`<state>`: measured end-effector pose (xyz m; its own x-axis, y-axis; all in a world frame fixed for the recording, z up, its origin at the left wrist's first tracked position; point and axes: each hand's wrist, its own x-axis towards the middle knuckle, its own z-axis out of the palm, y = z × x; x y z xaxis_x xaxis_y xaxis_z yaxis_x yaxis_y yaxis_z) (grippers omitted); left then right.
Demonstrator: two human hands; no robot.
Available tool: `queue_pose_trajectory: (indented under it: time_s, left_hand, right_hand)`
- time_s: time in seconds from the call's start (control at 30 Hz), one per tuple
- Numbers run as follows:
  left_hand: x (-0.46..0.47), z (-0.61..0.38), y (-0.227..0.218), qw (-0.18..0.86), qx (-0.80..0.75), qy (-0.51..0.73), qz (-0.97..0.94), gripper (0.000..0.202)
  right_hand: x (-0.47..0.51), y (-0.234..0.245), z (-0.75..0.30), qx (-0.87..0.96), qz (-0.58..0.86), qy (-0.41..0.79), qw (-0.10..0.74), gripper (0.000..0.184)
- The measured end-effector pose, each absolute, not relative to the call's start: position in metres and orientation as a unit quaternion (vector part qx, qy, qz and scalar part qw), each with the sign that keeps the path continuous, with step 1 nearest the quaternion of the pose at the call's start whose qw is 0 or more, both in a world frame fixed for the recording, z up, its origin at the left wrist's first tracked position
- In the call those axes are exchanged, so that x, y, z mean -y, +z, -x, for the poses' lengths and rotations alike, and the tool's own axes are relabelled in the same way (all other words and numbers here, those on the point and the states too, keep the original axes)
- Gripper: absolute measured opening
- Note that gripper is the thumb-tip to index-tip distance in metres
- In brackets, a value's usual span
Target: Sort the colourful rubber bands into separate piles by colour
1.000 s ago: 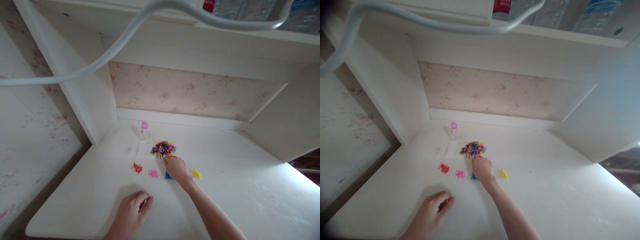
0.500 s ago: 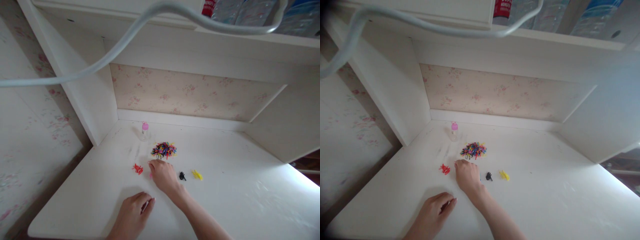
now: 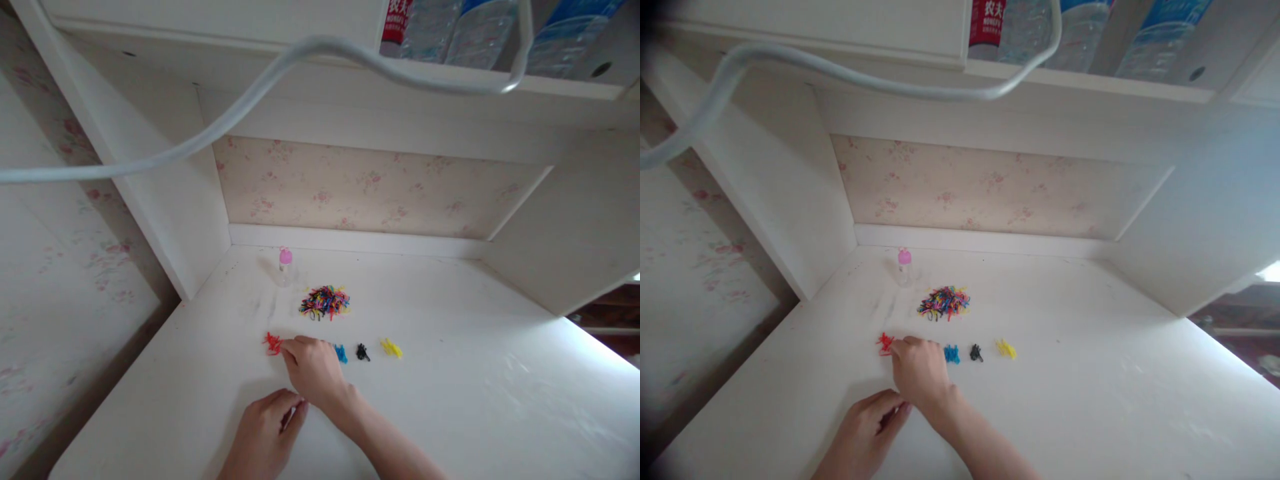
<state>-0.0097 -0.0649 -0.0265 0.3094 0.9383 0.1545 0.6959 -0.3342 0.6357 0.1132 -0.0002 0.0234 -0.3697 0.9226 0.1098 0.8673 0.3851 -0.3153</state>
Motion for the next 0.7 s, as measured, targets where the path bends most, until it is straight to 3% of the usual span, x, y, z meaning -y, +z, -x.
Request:
queue_pose_trajectory:
  time_s: [0.33, 0.7]
  left_hand:
    - [0.061, 0.004, -0.012, 0.224, -0.563, 0.236, -0.76, 0.036]
    - [-0.027, -0.014, 0.023, 0.087, -0.63, 0.117, -0.763, 0.024]
  right_hand:
    - [0.06, -0.003, -0.212, 0.687, 0.612, 0.225, 0.321, 0.04]
    - [0.078, -0.029, -0.262, 0.587, 0.668, 0.239, 0.39, 0.042]
